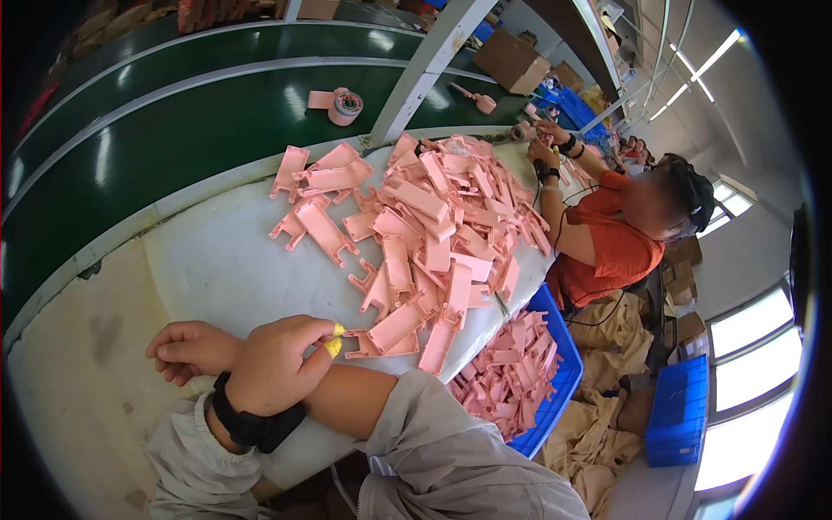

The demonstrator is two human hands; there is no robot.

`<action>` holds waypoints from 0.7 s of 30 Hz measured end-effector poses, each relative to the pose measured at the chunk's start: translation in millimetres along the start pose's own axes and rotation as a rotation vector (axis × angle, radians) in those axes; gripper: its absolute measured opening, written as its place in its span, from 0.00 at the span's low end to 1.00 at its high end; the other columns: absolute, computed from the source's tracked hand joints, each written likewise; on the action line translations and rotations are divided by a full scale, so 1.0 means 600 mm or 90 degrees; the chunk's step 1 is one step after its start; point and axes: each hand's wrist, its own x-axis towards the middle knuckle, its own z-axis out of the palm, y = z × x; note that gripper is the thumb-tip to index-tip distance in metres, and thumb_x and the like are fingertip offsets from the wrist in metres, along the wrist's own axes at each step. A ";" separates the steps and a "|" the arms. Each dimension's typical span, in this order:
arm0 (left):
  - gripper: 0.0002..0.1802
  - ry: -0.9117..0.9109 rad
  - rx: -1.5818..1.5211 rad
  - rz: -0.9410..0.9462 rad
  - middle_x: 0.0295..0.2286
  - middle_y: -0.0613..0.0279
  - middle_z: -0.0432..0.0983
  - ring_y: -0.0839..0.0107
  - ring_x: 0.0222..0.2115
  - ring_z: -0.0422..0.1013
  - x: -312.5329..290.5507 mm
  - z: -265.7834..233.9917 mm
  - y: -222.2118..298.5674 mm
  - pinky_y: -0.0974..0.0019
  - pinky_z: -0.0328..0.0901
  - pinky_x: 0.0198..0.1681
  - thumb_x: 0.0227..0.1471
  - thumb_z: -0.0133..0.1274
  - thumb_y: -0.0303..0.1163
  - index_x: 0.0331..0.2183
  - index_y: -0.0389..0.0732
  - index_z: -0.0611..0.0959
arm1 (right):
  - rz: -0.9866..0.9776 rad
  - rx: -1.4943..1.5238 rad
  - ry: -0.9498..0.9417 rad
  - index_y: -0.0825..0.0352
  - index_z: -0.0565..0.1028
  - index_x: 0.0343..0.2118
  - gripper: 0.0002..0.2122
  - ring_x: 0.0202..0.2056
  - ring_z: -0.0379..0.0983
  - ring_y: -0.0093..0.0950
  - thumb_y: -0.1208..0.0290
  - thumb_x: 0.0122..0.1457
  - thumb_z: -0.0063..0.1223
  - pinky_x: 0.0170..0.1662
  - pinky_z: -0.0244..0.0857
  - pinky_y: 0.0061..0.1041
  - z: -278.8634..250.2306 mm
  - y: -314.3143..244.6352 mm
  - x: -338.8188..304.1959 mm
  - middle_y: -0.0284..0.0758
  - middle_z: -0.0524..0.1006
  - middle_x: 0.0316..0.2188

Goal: Assemble small handheld pink fans at a production line by snapping components together.

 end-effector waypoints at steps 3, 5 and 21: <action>0.09 0.000 -0.001 -0.003 0.26 0.55 0.74 0.64 0.24 0.71 0.000 0.000 0.002 0.69 0.66 0.27 0.43 0.51 0.24 0.32 0.35 0.78 | -0.005 -0.016 0.007 0.65 0.70 0.37 0.08 0.28 0.70 0.22 0.69 0.57 0.46 0.29 0.67 0.21 0.001 0.001 0.001 0.32 0.72 0.28; 0.08 0.026 -0.007 -0.006 0.25 0.56 0.74 0.60 0.24 0.71 0.000 0.003 0.002 0.66 0.65 0.27 0.45 0.51 0.29 0.30 0.37 0.78 | -0.011 -0.016 0.004 0.66 0.70 0.37 0.08 0.28 0.70 0.23 0.69 0.56 0.45 0.29 0.67 0.21 0.002 0.001 0.001 0.33 0.72 0.28; 0.08 0.017 0.013 -0.013 0.25 0.58 0.74 0.61 0.24 0.71 0.000 0.007 0.003 0.66 0.65 0.26 0.44 0.51 0.29 0.30 0.38 0.78 | -0.012 0.003 -0.010 0.66 0.70 0.38 0.09 0.28 0.70 0.23 0.69 0.57 0.46 0.29 0.67 0.22 -0.007 0.010 0.004 0.34 0.73 0.28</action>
